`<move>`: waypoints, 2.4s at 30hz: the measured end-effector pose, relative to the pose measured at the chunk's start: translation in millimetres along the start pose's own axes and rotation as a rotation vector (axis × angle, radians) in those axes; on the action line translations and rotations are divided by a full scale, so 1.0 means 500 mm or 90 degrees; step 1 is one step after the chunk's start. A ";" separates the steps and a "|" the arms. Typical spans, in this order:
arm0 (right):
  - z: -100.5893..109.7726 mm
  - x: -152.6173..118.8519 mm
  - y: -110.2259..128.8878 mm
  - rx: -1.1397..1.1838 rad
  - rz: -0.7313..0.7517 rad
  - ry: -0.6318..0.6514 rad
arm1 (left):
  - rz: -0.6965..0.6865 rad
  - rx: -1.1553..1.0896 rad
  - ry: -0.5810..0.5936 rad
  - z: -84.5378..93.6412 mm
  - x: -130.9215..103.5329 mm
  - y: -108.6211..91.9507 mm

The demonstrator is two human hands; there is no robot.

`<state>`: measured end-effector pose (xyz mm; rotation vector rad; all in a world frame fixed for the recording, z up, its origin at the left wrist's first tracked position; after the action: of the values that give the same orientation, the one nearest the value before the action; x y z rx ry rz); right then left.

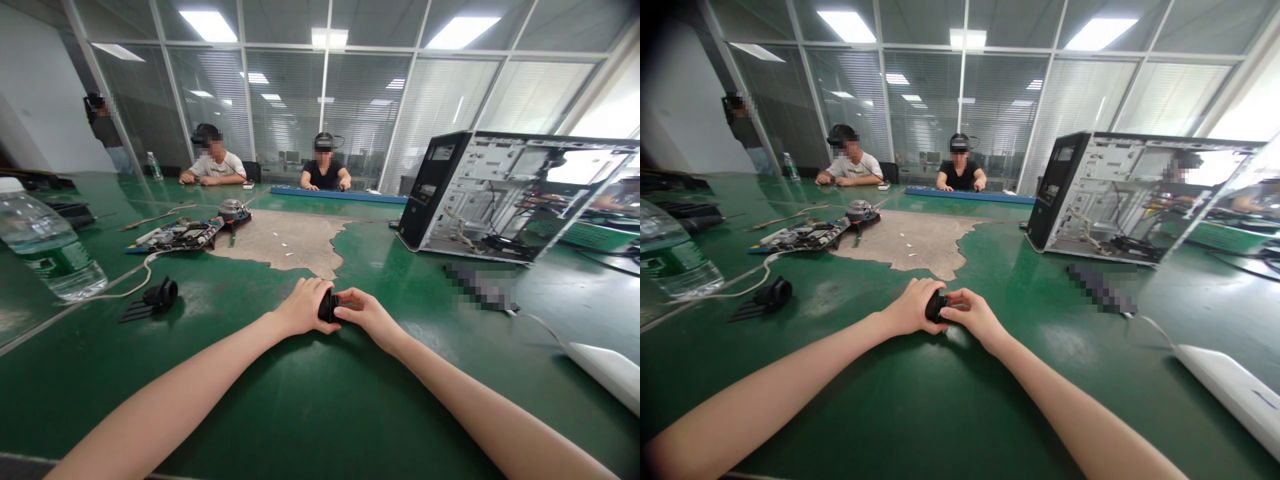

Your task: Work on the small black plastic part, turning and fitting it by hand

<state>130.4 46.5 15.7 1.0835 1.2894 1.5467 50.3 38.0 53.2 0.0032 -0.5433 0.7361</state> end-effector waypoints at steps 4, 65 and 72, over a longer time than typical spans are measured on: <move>0.002 0.010 0.004 0.014 0.010 -0.007 | -0.016 0.020 0.003 -0.005 0.000 -0.009; -0.026 -0.016 0.023 -0.009 0.063 0.037 | -0.008 0.016 -0.019 0.000 0.003 -0.008; -0.024 -0.017 0.026 -0.004 0.090 0.016 | -0.009 0.016 -0.025 0.003 0.003 -0.011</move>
<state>120.6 33.4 26.7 1.1765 1.2470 1.6725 53.9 34.3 56.2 0.0455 -0.5707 0.7310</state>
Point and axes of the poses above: each hand's wrist, its own x-axis towards the middle knuckle, its own z-axis out of the back of the hand, y = z × x, the point moved 10 cm from there along x, towards the middle knuckle, and after that the axes turned 1 degree about -x, right-handed, at the moved point
